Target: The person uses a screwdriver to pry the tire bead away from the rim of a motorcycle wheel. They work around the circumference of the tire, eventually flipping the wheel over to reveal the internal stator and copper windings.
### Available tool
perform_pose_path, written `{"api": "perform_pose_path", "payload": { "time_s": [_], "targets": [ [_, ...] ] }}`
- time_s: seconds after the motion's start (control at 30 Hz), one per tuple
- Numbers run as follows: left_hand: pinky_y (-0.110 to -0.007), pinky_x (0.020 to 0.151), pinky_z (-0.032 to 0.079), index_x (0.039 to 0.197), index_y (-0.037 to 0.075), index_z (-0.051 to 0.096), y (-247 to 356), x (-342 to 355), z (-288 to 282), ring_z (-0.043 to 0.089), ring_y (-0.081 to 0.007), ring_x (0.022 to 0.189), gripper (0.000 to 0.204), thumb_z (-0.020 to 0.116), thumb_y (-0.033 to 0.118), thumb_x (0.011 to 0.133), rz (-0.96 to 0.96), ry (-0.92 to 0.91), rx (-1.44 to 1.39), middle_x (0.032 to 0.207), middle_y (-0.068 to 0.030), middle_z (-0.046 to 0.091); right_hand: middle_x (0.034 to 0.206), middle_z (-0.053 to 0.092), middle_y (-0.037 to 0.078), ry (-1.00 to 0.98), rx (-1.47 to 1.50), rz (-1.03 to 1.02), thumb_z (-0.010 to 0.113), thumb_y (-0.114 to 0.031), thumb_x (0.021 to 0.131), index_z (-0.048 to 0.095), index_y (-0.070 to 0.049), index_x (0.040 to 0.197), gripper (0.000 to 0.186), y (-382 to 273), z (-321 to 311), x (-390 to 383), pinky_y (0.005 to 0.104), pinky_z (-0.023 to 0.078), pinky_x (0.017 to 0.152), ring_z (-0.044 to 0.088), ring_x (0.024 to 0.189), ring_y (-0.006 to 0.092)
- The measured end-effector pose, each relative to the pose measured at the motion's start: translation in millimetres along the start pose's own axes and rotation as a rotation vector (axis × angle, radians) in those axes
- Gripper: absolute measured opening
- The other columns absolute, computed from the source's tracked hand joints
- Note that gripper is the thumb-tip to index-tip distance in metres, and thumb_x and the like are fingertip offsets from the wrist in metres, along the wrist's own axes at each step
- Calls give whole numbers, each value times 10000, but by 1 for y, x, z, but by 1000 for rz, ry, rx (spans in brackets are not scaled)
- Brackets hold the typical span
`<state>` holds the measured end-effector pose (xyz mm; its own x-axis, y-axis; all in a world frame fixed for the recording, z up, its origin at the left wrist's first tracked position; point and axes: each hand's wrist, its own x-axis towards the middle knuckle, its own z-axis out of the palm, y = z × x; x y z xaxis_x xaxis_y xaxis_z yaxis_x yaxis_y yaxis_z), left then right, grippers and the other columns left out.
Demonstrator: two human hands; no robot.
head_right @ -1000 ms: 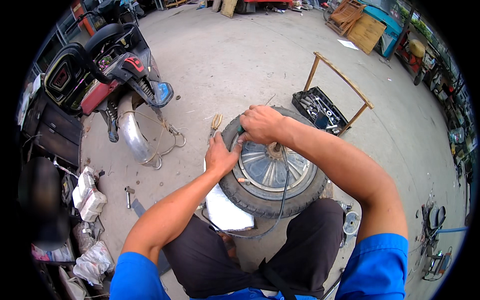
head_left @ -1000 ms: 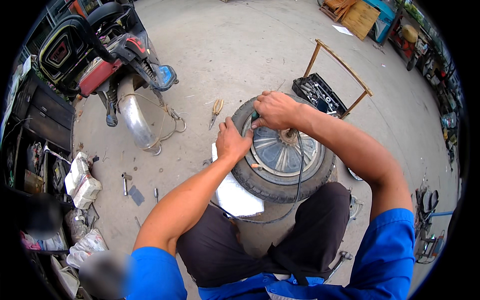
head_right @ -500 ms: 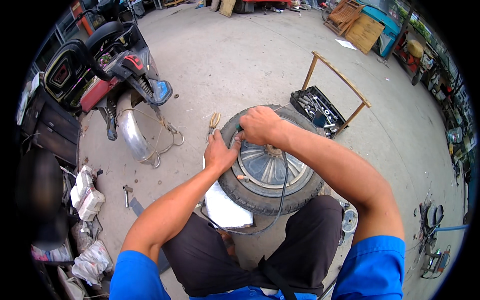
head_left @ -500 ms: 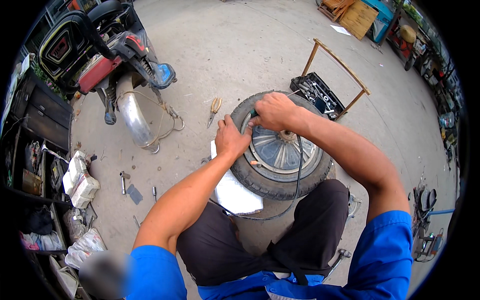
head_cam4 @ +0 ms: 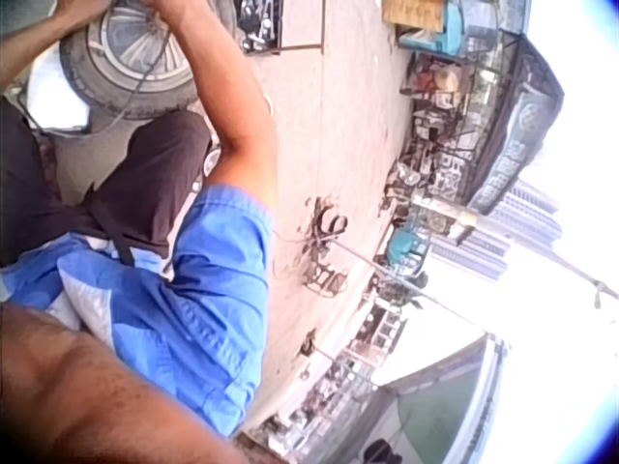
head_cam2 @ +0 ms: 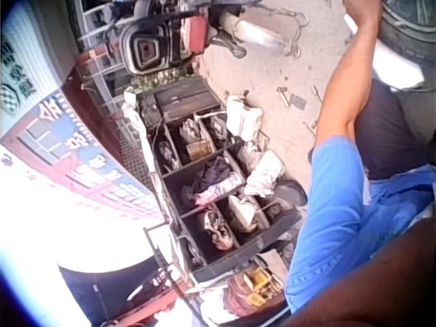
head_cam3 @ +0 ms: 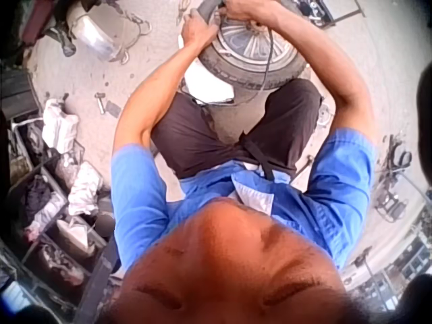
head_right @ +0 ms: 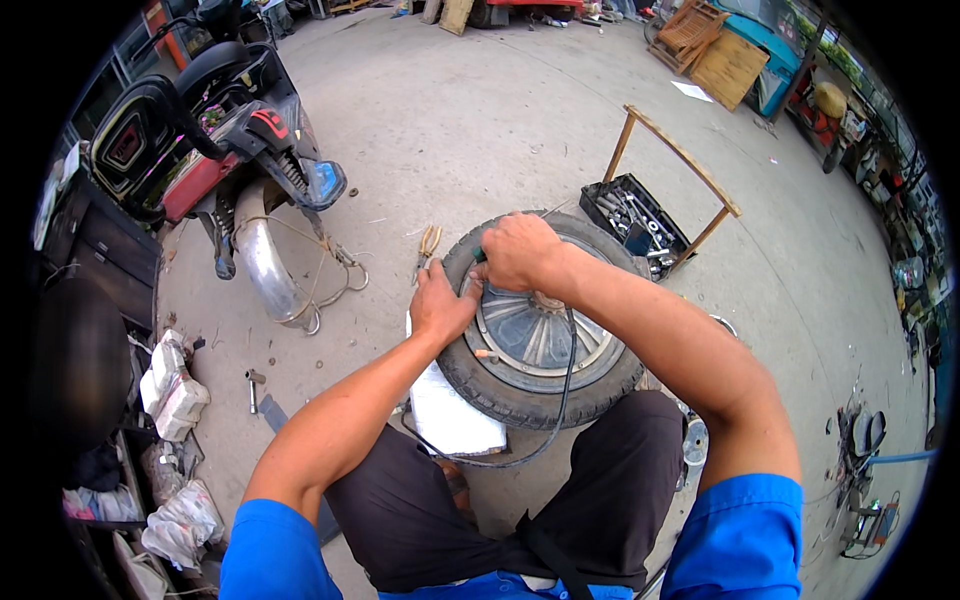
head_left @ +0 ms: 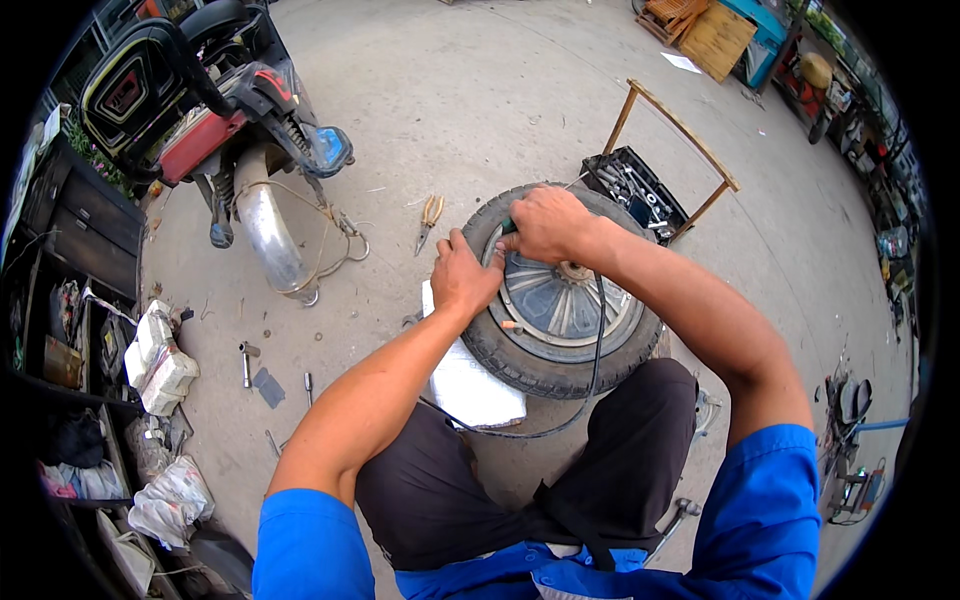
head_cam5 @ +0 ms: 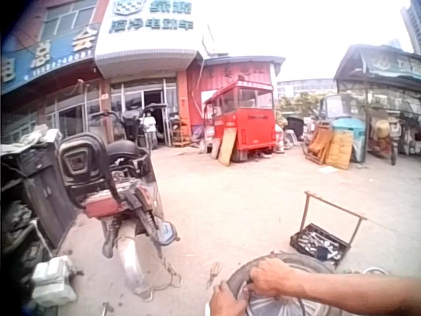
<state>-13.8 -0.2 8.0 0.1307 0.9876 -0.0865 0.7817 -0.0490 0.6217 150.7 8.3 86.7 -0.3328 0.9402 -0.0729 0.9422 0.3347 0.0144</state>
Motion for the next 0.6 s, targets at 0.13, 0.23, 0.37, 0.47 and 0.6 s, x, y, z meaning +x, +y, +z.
{"api": "perform_pose_path", "payload": {
  "time_s": [0.13, 0.23, 0.37, 0.47, 0.6],
  "targets": [
    [-500, 984, 477, 1384, -43, 393, -5, 1, 0, 567, -454, 1188, 756, 684, 428, 870, -5, -10, 0, 1315, -276, 496, 1004, 700, 256, 103, -36, -64, 654, -512, 884, 744, 27, 904, 547, 2, 0, -2, 466, 498, 909, 641, 1067, 398],
    [-501, 987, 474, 1390, -42, 389, -2, 1, 0, 565, -456, 1189, 759, 679, 429, 870, -1, -23, 7, 1318, -275, 495, 995, 691, 264, 151, -58, -34, 636, -491, 888, 749, 17, 893, 521, 0, 0, -7, 468, 503, 907, 642, 1048, 403],
    [-503, 993, 471, 1376, -31, 404, -7, 2, 3, 568, -460, 1184, 687, 640, 407, 903, 17, 26, -29, 1310, -274, 504, 973, 690, 287, -67, 115, 84, 640, -459, 877, 752, 24, 889, 496, -6, -7, 1, 459, 522, 921, 657, 1017, 395],
    [-498, 1025, 443, 1402, -40, 426, -14, 7, 9, 544, -472, 1211, 647, 569, 397, 948, 13, 77, -129, 1347, -296, 501, 935, 681, 302, 23, 121, -10, 653, -401, 852, 732, 43, 902, 453, 1, 9, 9, 472, 532, 897, 665, 962, 416],
    [-489, 1069, 402, 1401, -46, 469, -24, 12, 15, 509, -474, 1253, 592, 492, 378, 989, 30, 132, -252, 1363, -317, 504, 920, 663, 281, 179, 218, -103, 668, -338, 857, 688, 56, 922, 400, 8, 15, 3, 490, 528, 841, 655, 910, 442]
  ]
}}
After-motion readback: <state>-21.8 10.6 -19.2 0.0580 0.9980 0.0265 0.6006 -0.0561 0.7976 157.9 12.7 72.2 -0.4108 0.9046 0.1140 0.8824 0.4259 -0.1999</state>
